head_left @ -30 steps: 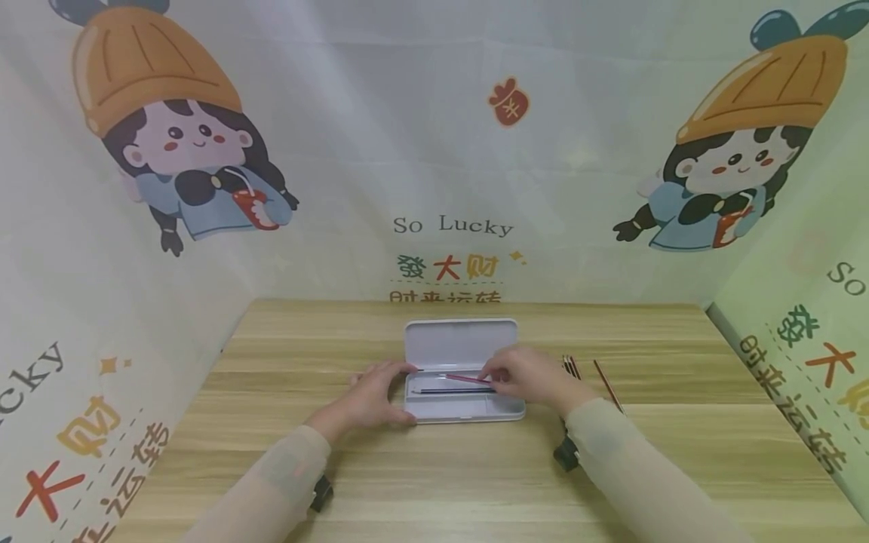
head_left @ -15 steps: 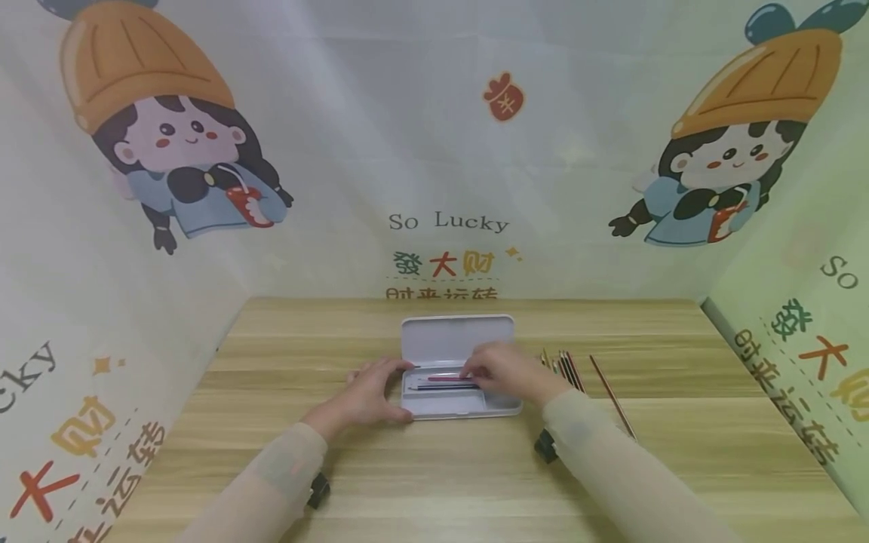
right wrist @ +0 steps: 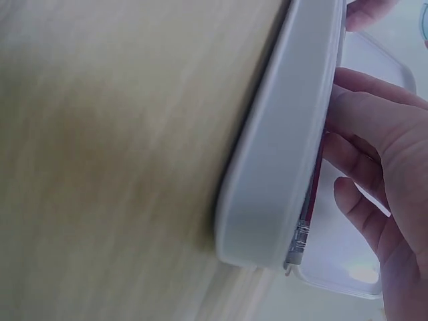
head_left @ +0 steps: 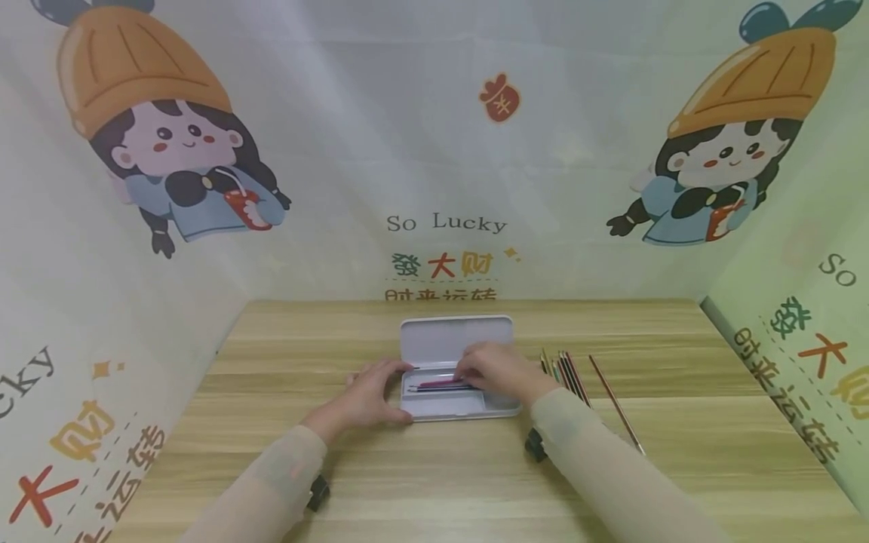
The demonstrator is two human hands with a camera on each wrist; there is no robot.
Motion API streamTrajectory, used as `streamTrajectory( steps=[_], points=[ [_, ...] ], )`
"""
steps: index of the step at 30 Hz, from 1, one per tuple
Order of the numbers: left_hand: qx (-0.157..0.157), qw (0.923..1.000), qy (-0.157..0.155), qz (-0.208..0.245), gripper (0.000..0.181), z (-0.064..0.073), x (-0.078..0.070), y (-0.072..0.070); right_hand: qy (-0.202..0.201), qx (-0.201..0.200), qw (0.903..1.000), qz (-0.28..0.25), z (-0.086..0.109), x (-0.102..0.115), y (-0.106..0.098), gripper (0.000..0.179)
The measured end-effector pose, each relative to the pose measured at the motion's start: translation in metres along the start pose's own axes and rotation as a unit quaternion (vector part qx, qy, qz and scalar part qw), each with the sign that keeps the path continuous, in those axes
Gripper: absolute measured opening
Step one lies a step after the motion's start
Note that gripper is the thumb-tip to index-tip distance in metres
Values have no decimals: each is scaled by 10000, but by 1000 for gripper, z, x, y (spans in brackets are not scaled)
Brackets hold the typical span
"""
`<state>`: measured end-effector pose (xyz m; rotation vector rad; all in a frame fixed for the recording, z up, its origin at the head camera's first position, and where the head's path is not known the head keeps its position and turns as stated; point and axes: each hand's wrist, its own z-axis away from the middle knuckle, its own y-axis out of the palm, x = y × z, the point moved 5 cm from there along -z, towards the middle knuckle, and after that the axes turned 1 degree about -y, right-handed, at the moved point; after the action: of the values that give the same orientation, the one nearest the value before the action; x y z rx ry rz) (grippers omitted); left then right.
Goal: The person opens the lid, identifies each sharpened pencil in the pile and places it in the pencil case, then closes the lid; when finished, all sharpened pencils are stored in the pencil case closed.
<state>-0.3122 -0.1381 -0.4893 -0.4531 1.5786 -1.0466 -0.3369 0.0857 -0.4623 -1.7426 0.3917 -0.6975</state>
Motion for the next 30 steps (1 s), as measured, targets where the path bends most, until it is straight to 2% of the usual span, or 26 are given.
streamTrajectory(
  steps=[8, 13, 18, 24, 30],
  points=[
    [0, 10000, -7, 10, 87, 1, 0, 0, 161, 87, 9998, 21, -1, 2, 4, 14],
    [-21, 10000, -30, -24, 87, 2, -1, -1, 104, 38, 9999, 26, -1, 2, 4, 14],
    [-15, 10000, -34, -25, 87, 1, -1, -1, 129, -115, 9995, -254, 3, 0, 3, 16],
    [-11, 10000, -14, -32, 87, 0, 0, 0, 544, -314, 9950, -773, 18, -3, -4, 17],
    [-30, 10000, -2, 12, 87, 1, -1, 0, 965, -573, 9894, -918, 39, -10, -13, 12]
  ],
)
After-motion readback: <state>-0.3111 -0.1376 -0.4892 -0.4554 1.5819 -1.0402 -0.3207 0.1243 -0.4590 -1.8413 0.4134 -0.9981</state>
